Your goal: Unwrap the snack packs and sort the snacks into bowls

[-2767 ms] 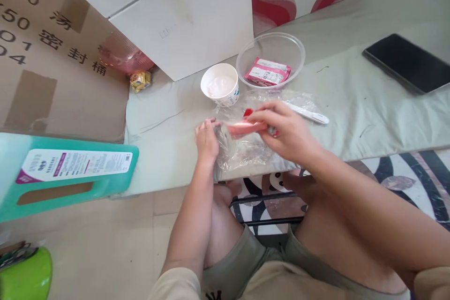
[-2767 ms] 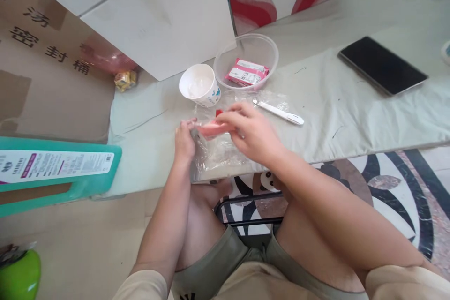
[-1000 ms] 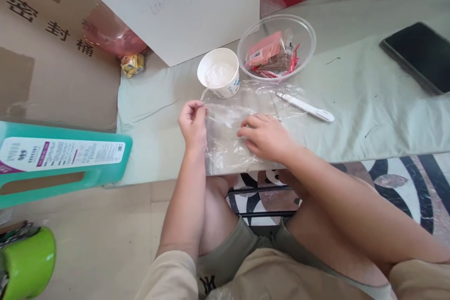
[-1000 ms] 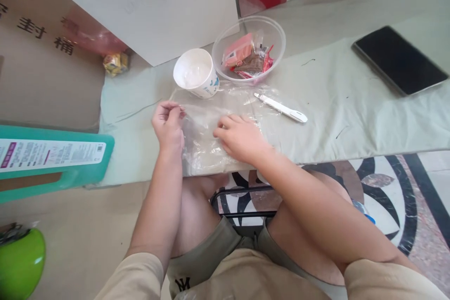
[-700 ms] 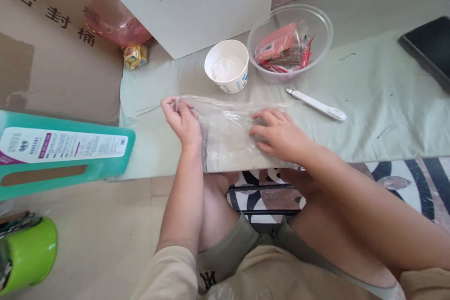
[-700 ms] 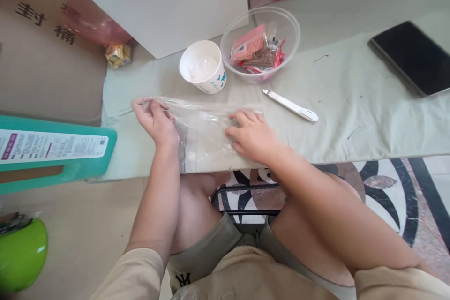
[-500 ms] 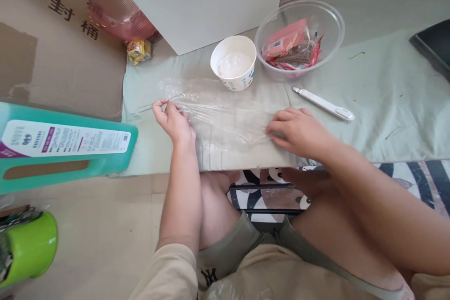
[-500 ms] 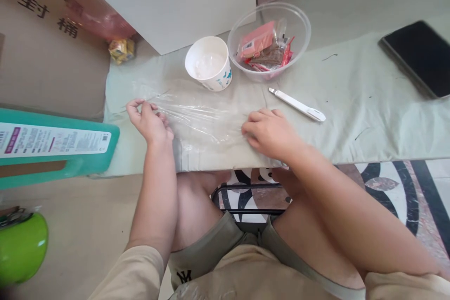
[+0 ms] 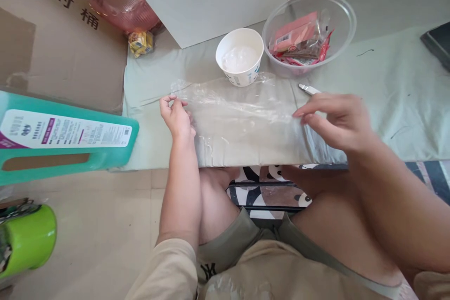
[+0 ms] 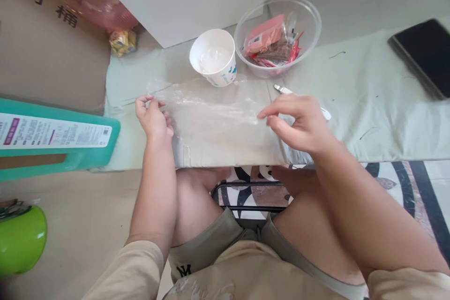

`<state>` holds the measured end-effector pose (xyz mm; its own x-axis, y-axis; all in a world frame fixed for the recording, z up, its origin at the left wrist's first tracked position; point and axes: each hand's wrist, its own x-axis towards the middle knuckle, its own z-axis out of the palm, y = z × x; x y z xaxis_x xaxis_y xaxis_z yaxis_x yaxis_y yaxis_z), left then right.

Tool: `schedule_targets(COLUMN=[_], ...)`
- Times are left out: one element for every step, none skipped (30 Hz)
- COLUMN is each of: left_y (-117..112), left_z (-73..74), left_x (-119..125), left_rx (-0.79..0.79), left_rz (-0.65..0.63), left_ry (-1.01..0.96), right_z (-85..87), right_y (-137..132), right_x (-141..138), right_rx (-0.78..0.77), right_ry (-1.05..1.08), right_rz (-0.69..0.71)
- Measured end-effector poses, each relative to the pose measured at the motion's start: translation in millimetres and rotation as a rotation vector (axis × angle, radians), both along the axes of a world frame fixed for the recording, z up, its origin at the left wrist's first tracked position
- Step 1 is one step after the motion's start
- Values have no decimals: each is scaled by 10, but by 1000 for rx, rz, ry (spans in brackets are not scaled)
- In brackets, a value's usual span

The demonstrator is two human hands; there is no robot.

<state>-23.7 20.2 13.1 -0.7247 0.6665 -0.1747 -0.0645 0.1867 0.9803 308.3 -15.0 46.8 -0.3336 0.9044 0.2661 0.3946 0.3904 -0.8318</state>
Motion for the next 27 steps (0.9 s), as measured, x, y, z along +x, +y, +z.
schedule_targets(left_y=[-6,-14,-25,-37,-49,-62,-74,-84,-93,-100,-106,-111,-115,-119,-122,-125,-127,-128,-127,-124,-119,-112,-105,-97,-90,-83,-78], left_z=[23,56,95,135,174,206,230,244,249,246,237,225,212,199,185,170,155,139,123,108,96,87,83,83,87,92,97], left_x=[13,32,54,78,102,124,142,155,160,159,153,144,134,126,122,124,131,143,159,176,192,206,216,221,222,219,211], left_rx=[-18,-35,-50,-62,-68,-71,-67,-56,-41,-24,-9,2,9,11,12,11,8,4,-3,-8,-9,1,18,41,64,85,101], left_rz=[-38,-84,-137,-191,-240,-282,-317,-345,-371,-395,-422,-453,-490,-528,-568,-604,-633,-651,-658,-650,-626,-588,-544,-502,-466,-444,-437], left_ry=[-37,-83,-135,-189,-241,-289,-330,-361,-378,-383,-382,-381,-385,-395,-400,-393,-369,-329,-279,-232,-196,-172,-159,-154,-153,-157,-165], right_z=[-7,-26,-54,-91,-135,-184,-234,-283,-328,-366,-394,-411,-416,-410,-394,-372,-348,-327,-312,-306,-312,-329,-355,-387,-420,-448,-468], right_y=[13,29,46,62,77,89,99,105,108,109,108,106,104,103,103,104,107,112,119,126,136,146,156,166,174,179,181], right_x=[19,33,40,37,26,8,-15,-40,-64,-87,-107,-123,-135,-143,-146,-142,-134,-121,-104,-86,-69,-53,-41,-33,-31,-34,-42], right_rx=[-126,-242,-322,-349,-330,-285,-236,-193,-160,-136,-122,-113,-111,-114,-122,-129,-129,-121,-103,-87,-79,-85,-110,-156,-215,-278,-328], right_ry=[-23,-57,-92,-115,-129,-137,-145,-159,-186,-232,-291,-352,-410,-457,-482,-483,-462,-419,-353,-263,-152,-32,84,176,226,229,196], right_rz=[125,210,226,165,51,-79,-191,-266,-300,-303,-286,-264,-238,-212,-190,-175,-173,-193,-240,-301,-362,-405,-422,-413,-385,-346,-310])
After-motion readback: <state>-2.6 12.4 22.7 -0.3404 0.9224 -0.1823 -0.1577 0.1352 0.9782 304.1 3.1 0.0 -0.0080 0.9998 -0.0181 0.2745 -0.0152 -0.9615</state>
